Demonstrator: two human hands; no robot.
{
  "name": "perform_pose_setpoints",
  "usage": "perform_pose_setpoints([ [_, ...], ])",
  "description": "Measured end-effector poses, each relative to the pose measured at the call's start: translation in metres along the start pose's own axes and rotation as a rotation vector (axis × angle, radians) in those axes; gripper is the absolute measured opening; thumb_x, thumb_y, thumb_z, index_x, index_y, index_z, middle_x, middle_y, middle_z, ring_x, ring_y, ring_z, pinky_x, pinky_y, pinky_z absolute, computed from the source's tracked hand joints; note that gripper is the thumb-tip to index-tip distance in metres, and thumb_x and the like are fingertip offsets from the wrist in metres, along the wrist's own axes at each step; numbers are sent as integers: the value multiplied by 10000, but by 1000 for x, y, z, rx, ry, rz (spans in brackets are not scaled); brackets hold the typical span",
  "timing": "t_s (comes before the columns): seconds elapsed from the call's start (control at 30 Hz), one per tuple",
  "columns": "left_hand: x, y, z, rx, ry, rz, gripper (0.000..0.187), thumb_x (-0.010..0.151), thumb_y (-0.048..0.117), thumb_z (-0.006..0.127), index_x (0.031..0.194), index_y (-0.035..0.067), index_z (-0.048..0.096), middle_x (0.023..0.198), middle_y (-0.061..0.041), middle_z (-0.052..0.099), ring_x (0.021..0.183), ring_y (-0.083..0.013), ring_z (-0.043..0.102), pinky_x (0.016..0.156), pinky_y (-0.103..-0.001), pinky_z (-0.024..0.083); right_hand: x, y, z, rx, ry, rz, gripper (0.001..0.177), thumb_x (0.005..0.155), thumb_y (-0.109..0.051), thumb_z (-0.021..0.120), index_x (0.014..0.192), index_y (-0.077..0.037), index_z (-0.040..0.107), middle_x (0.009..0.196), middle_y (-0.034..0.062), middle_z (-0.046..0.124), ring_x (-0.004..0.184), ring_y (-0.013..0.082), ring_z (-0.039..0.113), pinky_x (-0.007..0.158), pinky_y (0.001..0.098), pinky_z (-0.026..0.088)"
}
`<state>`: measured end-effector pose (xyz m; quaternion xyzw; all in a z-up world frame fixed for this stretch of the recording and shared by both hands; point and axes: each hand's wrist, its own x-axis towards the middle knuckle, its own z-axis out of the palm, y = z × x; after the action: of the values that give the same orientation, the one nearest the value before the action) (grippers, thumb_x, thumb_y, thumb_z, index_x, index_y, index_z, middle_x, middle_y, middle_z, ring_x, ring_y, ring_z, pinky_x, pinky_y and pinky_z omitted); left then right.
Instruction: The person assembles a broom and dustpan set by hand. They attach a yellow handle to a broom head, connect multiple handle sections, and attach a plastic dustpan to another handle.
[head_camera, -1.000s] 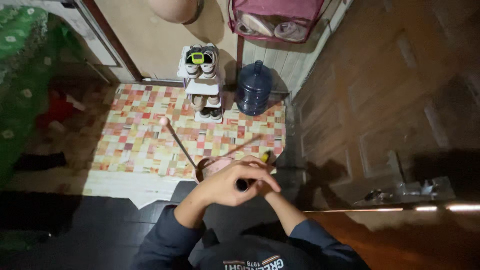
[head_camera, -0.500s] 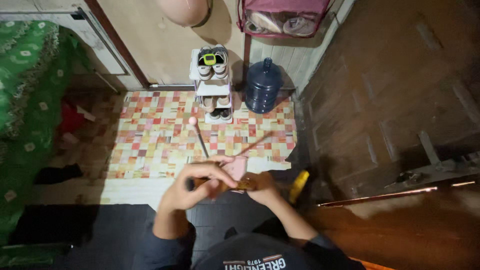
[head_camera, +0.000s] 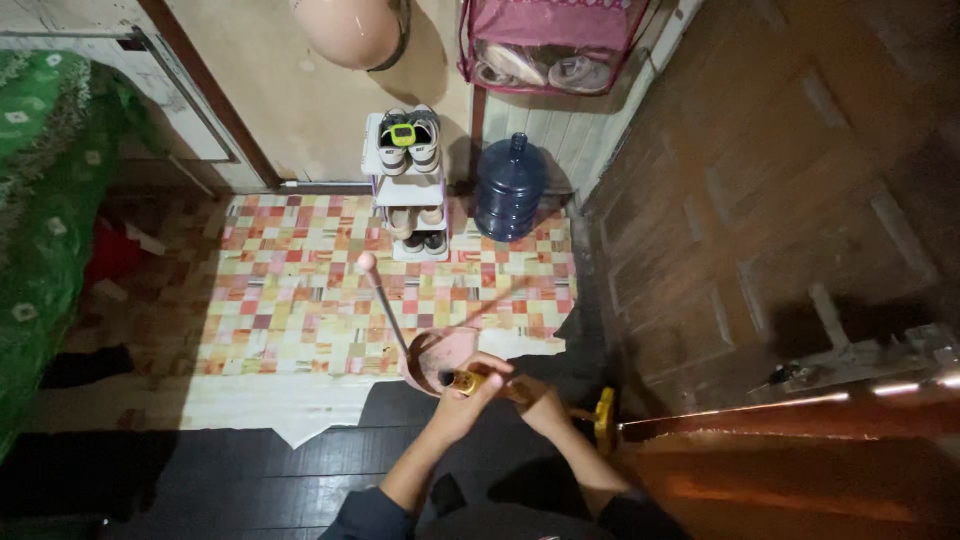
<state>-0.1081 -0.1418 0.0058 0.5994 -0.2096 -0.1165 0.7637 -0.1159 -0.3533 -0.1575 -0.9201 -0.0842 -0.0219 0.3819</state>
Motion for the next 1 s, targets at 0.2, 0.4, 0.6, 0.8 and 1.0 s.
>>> perform_pose_setpoints([
  [0.2,26,9,32,34,41,-151,161,1014,173,621,1011,23,680,966,-45,709,873,-123,646,798,-302,548,-4,25,-14,5,-145,331,174,900,-198,645,1040,-118,711,1018,153,755,969,329,720,814,419,551],
  [0.4,60,82,77,209,-213,-30,165,938,74,595,1042,56,721,1006,-56,742,946,-126,667,894,-286,537,30,33,-33,-82,83,-182,317,907,-255,598,1166,-90,680,1186,91,712,1143,244,667,949,366,530],
  [0.6,63,120,113,463,-360,74,300,799,53,642,1070,113,757,898,-73,728,852,-210,700,829,-333,549,30,12,-49,1228,-143,25,380,993,-311,576,1288,-72,592,1291,106,612,1212,217,595,1070,390,474],
  [0.8,54,167,77,408,-290,418,366,774,-15,658,1118,81,739,964,-65,752,857,-169,713,836,-319,561,43,-48,-115,444,-289,-381,465,887,-259,707,1293,-69,582,1319,96,604,1255,260,557,1099,450,400],
  [1.0,49,126,38,131,-17,-46,199,885,44,617,1034,43,749,953,-58,749,733,-110,660,631,-264,547,33,-28,-103,-126,-219,-104,427,854,-140,706,1272,-94,635,1186,131,705,1116,310,637,1037,476,430],
])
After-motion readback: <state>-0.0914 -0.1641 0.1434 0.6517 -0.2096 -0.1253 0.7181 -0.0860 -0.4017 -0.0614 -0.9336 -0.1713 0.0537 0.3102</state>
